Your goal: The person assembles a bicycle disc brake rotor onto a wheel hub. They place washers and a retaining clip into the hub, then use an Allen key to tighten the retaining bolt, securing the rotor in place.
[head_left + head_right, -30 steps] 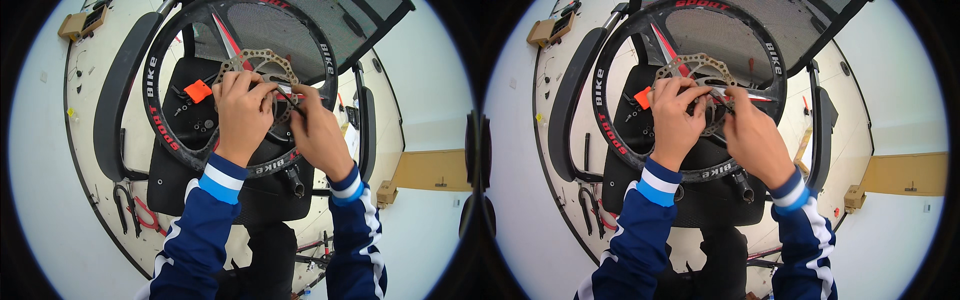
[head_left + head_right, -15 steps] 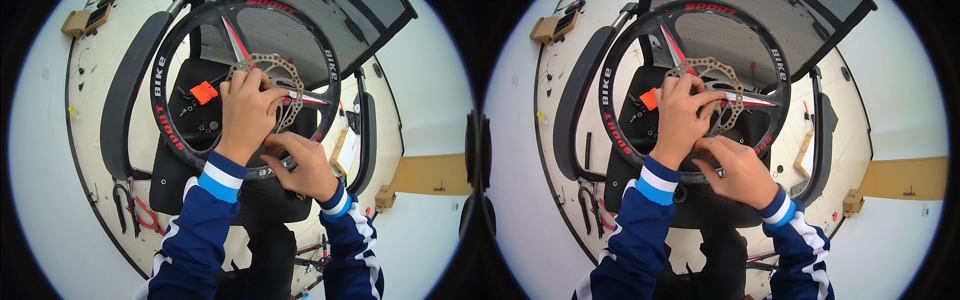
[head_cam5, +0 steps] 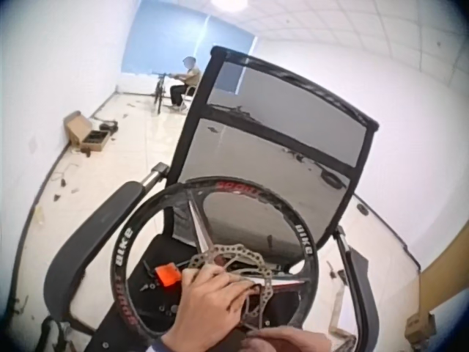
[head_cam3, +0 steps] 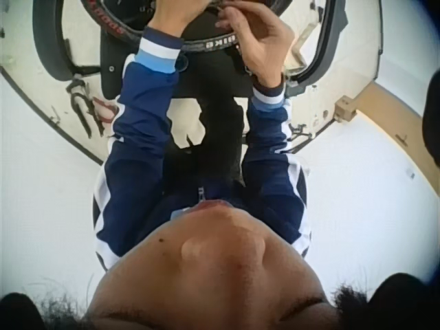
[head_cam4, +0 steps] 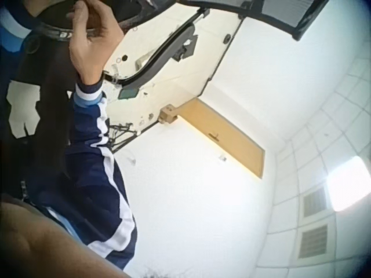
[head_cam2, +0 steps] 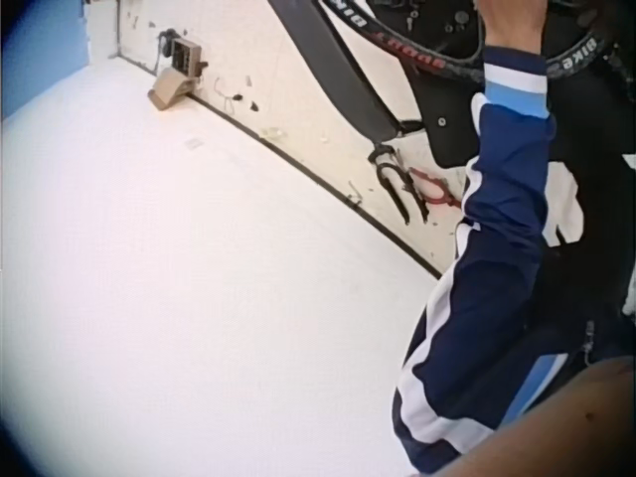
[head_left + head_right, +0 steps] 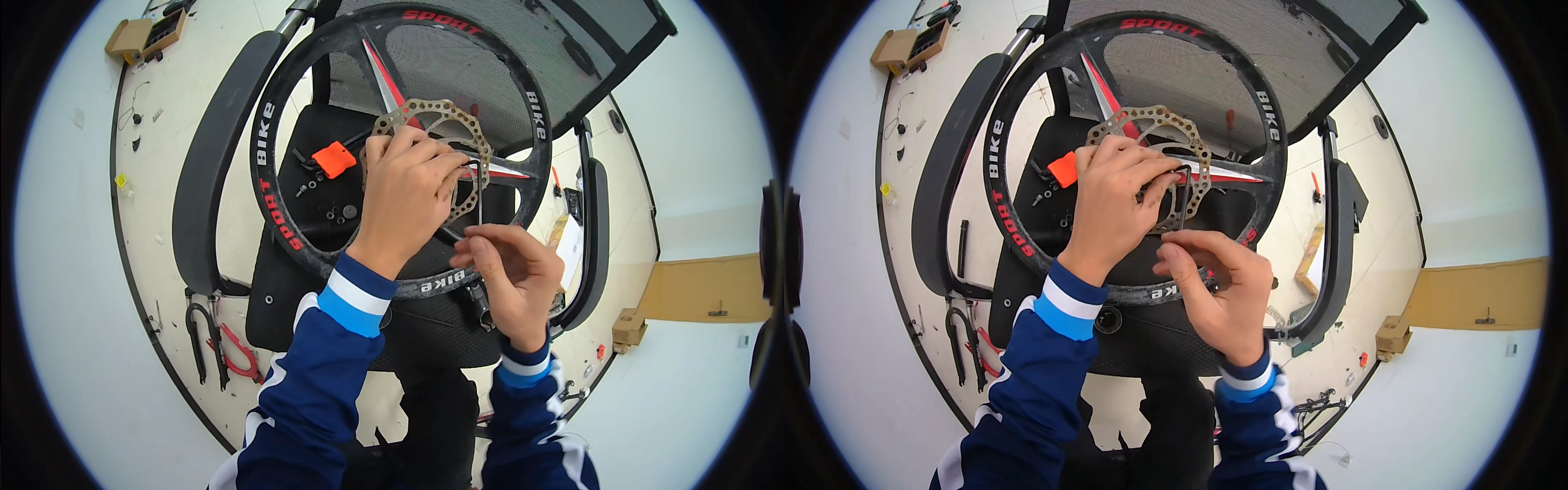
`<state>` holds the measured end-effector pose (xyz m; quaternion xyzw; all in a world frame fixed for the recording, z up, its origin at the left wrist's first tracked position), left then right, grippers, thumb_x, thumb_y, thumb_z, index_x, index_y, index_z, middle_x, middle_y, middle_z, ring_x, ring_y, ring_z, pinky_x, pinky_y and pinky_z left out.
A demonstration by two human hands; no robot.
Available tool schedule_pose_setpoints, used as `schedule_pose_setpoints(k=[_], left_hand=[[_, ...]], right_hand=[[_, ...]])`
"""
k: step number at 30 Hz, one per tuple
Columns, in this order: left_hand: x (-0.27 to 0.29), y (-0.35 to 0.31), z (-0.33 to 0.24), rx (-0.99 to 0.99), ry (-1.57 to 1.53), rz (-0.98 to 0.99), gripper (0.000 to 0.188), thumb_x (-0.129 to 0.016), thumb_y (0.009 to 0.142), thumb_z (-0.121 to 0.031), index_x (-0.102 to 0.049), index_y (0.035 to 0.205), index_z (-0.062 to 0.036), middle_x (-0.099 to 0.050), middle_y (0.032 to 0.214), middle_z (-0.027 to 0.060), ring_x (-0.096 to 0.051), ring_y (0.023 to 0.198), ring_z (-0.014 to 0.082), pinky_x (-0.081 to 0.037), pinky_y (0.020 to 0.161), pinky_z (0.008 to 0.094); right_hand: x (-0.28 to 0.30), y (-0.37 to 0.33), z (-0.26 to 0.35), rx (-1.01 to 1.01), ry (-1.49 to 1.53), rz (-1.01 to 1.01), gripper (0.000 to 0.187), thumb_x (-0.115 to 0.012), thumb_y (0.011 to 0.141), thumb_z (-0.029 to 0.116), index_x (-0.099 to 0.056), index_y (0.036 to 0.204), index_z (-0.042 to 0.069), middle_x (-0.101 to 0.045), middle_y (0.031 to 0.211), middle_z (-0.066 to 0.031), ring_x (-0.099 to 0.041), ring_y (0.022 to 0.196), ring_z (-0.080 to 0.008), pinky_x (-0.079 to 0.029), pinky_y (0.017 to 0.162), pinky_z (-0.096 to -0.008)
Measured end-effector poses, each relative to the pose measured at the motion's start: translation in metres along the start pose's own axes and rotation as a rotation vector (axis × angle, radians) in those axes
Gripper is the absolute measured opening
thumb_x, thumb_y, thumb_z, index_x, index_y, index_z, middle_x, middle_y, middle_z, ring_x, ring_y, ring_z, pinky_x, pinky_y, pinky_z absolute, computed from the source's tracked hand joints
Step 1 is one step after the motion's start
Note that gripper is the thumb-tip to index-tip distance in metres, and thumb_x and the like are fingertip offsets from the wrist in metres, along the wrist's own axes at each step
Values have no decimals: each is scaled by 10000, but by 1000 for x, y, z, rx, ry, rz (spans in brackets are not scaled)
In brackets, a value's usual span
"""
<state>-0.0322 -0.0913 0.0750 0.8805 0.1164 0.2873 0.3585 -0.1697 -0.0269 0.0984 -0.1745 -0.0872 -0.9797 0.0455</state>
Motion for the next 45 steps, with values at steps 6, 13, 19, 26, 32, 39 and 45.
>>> schedule_pose_setpoints(k=[6, 13, 19, 26, 32, 39, 45], left_hand=[[0, 5, 0, -34, -45, -25, 151, -779, 794, -84, -779, 943, -108, -737, 901, -2, -620, 942, 209, -387, 841, 351], [3, 7, -2, 2, 12, -79, 175, -802, 764, -54, -778, 932, -96, -739, 889, 34, -645, 890, 238, -456, 795, 343], [5, 7, -4, 94, -2, -46, 153, -812, 762, -46, -787, 912, -68, -744, 888, 62, -669, 887, 252, -503, 826, 342], [-6, -5, -6, 81, 42, -62, 195, -801, 765, -3, -797, 945, -77, -759, 893, 61, -663, 882, 234, -508, 818, 323], [-5, -11, -4, -3, 57, -158, 215, -779, 742, 19, -792, 935, -77, -741, 929, 35, -634, 888, 244, -524, 786, 341], [-6, -8, 2, 131, 13, -135, 200, -819, 741, 17, -793, 931, -43, -697, 905, 59, -643, 871, 217, -530, 760, 323], [-1, -8, 3, 141, 44, -128, 210, -825, 729, -7, -796, 933, -51, -679, 900, 64, -630, 840, 217, -527, 737, 317]], right_hand=[[-21, -8, -51, -422, 521, -32, 347, -668, 950, 20, -550, 1256, -93, -739, 865, -189, -738, 745, -217, -576, 676, -283], [-10, -5, -55, -348, 706, 126, 151, -674, 946, 27, -616, 1054, -61, -744, 854, -192, -746, 731, -226, -569, 649, -278], [32, 14, -61, -155, 794, -178, 145, -680, 952, 76, -602, 1029, -19, -741, 957, -245, -757, 833, -279, -599, 688, -328], [24, 28, -67, -106, 924, -163, 177, -684, 955, 63, -633, 1093, -37, -740, 1008, -240, -754, 850, -263, -610, 749, -322], [25, 39, -68, -102, 642, -320, 167, -735, 923, 48, -706, 1049, -58, -746, 953, -129, -728, 851, -184, -585, 736, -285], [19, 50, -62, -59, 556, -303, 137, -736, 915, 19, -721, 1027, -57, -748, 893, -97, -710, 786, -136, -557, 710, -247], [9, 55, -56, -8, 490, -316, 130, -724, 917, 0, -725, 1026, -70, -754, 916, -107, -724, 820, -142, -559, 738, -239]])
Point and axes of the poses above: each hand's wrist, its own y-axis towards the middle knuckle, its own x-axis out of the back of the hand, z = x × y, the point moved 7 cm from there along y, towards the middle knuckle
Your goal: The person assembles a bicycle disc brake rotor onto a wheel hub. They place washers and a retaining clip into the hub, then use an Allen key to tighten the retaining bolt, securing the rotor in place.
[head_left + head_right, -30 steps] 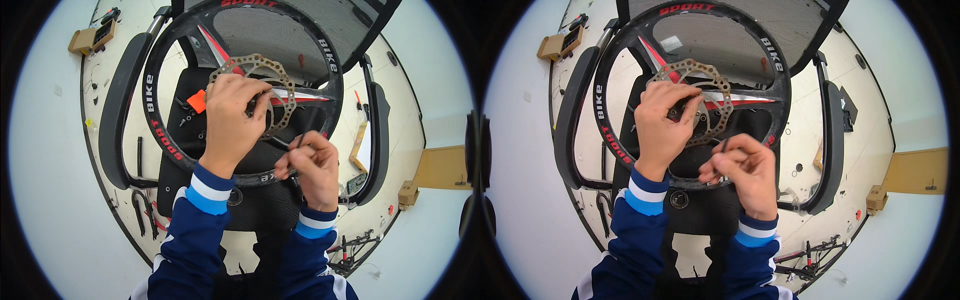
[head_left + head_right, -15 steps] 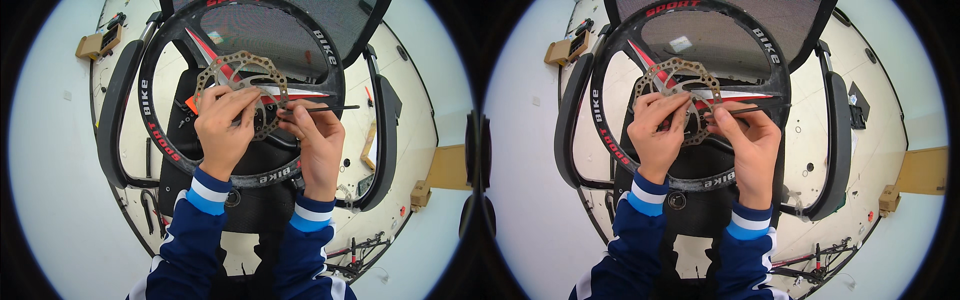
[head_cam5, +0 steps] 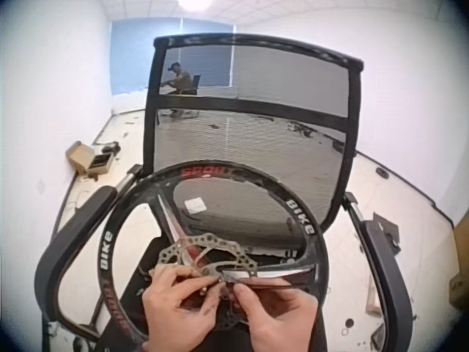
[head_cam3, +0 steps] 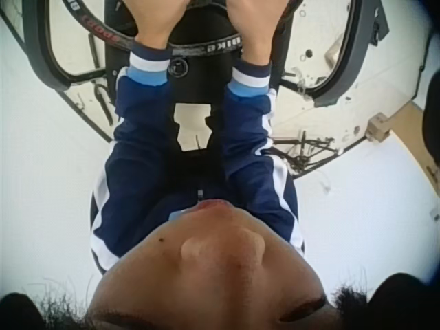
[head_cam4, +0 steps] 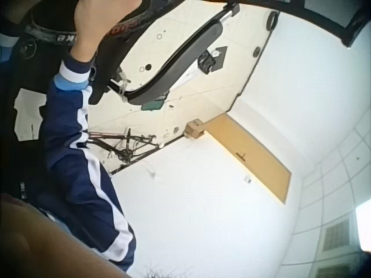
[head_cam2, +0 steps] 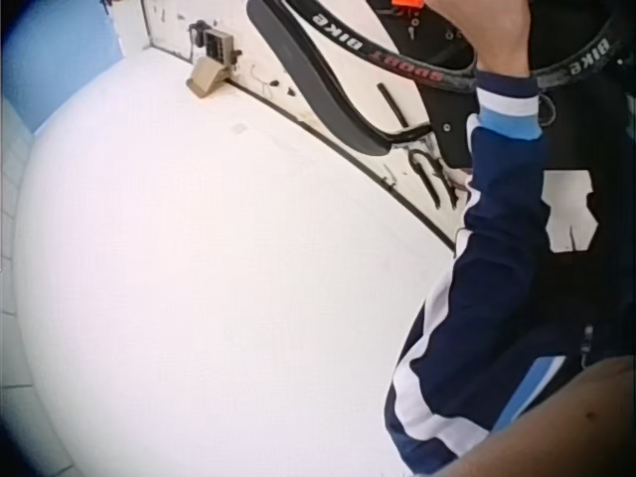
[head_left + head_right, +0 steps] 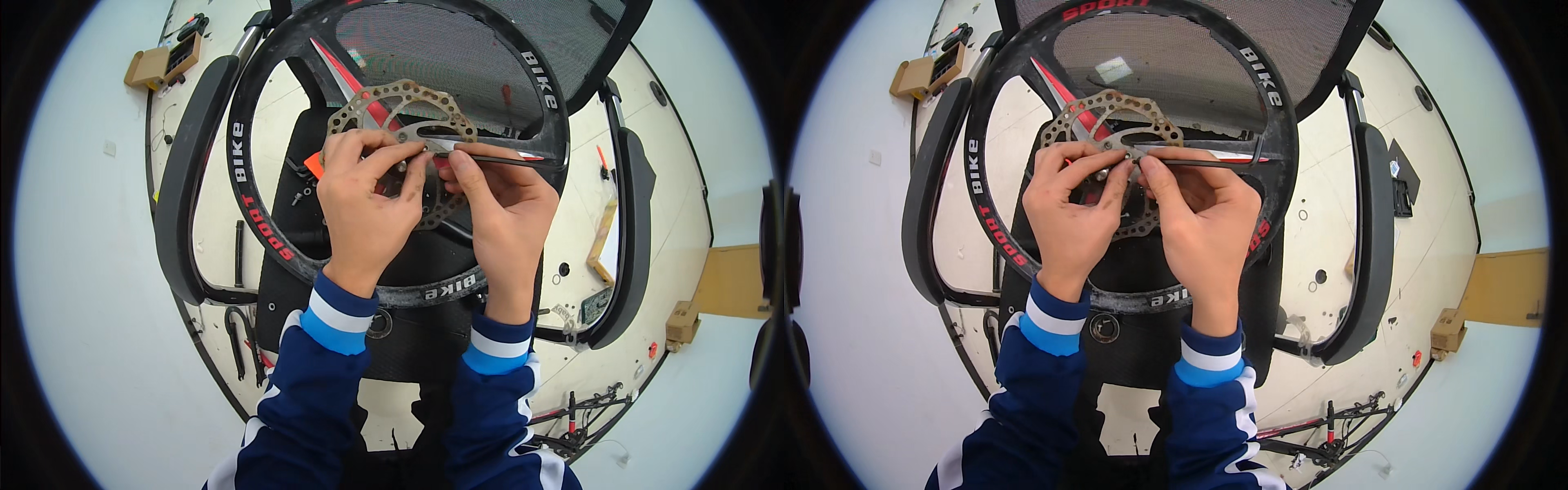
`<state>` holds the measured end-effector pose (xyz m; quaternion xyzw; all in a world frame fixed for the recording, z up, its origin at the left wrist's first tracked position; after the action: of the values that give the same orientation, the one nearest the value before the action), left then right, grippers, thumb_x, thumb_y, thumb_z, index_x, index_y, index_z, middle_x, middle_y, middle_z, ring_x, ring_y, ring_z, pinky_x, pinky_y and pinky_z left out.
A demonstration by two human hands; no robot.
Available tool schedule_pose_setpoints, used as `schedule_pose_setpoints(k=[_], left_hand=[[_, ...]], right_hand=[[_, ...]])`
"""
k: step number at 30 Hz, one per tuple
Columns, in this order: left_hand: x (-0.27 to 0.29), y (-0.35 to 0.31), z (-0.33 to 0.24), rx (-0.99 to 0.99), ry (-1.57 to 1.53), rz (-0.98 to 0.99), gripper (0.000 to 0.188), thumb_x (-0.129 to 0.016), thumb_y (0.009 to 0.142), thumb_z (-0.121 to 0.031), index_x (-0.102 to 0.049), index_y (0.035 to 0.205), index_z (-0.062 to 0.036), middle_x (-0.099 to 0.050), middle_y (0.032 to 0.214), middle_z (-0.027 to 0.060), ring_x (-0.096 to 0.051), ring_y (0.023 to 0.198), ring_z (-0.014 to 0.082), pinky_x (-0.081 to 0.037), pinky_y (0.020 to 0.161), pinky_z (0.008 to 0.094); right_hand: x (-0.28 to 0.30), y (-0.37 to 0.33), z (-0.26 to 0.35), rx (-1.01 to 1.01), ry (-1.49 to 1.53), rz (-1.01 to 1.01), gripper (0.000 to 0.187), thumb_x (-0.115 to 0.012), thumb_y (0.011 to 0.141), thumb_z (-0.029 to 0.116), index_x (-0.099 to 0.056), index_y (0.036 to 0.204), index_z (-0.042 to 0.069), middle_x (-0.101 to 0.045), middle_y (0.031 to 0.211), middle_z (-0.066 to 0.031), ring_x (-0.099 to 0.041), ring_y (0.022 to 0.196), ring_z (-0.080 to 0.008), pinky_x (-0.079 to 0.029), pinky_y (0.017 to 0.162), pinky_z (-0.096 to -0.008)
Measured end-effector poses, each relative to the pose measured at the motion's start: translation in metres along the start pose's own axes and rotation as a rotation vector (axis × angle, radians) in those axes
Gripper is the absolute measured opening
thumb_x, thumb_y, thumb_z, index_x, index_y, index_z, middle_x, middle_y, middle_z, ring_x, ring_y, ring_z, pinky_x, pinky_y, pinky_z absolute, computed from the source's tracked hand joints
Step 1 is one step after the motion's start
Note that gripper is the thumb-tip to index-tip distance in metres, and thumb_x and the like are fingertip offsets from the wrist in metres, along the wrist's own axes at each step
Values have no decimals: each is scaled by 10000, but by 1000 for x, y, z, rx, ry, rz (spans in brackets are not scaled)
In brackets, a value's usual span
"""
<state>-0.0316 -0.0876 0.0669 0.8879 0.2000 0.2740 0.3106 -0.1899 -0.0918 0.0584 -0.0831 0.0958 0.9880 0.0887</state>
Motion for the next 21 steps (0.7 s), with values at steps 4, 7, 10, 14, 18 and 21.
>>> schedule_pose_setpoints(k=[4, 7, 10, 14, 18, 21], left_hand=[[0, 1, 2, -41, -17, 14, 213, -812, 730, 1, -792, 936, -49, -674, 892, 66, -629, 845, 218, -526, 737, 319], [0, 0, 4, -57, -40, 22, 216, -806, 728, 7, -789, 936, -49, -672, 889, 70, -629, 848, 223, -524, 737, 321], [-1, 1, 5, -65, -63, 27, 222, -799, 724, 9, -787, 937, -52, -670, 886, 71, -628, 851, 231, -521, 738, 326], [-1, 2, 5, -48, -73, 40, 238, -793, 711, 9, -787, 940, -55, -672, 885, 68, -623, 859, 240, -519, 743, 335], [0, 4, 5, -46, -86, 43, 245, -787, 701, 9, -786, 938, -55, -676, 892, 69, -621, 868, 247, -518, 740, 338], [-1, 3, 4, -65, -58, 63, 243, -785, 703, 5, -786, 939, -54, -681, 902, 74, -626, 876, 253, -518, 740, 342]], right_hand=[[-4, 0, -4, 67, -115, -26, 129, -719, 918, 9, -728, 1023, -65, -763, 891, -109, -734, 814, -136, -555, 749, -236], [-9, -1, -5, 130, -217, -17, 131, -718, 914, 15, -728, 1025, -53, -766, 866, -112, -738, 789, -128, -553, 732, -236], [-12, -2, 0, 194, -326, -20, 121, -715, 908, 13, -727, 1018, -37, -760, 844, -120, -741, 760, -140, -551, 701, -246], [-20, -6, 13, 332, -523, -11, 84, -710, 902, 5, -716, 982, -20, -734, 808, -135, -739, 713, -196, -549, 652, -277], [-29, -6, 24, 463, -720, 2, 58, -714, 893, 1, -703, 949, -13, -711, 793, -147, -720, 672, -235, -547, 619, -307], [-32, -6, 24, 411, -729, -10, 62, -734, 876, 4, -693, 916, -20, -707, 798, -142, -705, 657, -230, -538, 598, -315]])
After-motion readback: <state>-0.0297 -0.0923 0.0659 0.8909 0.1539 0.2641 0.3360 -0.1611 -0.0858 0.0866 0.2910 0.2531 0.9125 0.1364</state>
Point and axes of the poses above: each hand's wrist, its own y-axis towards the middle knuckle, its own x-axis out of the back of the hand, z = x × y, the point moved 7 cm from there along y, towards the middle knuckle
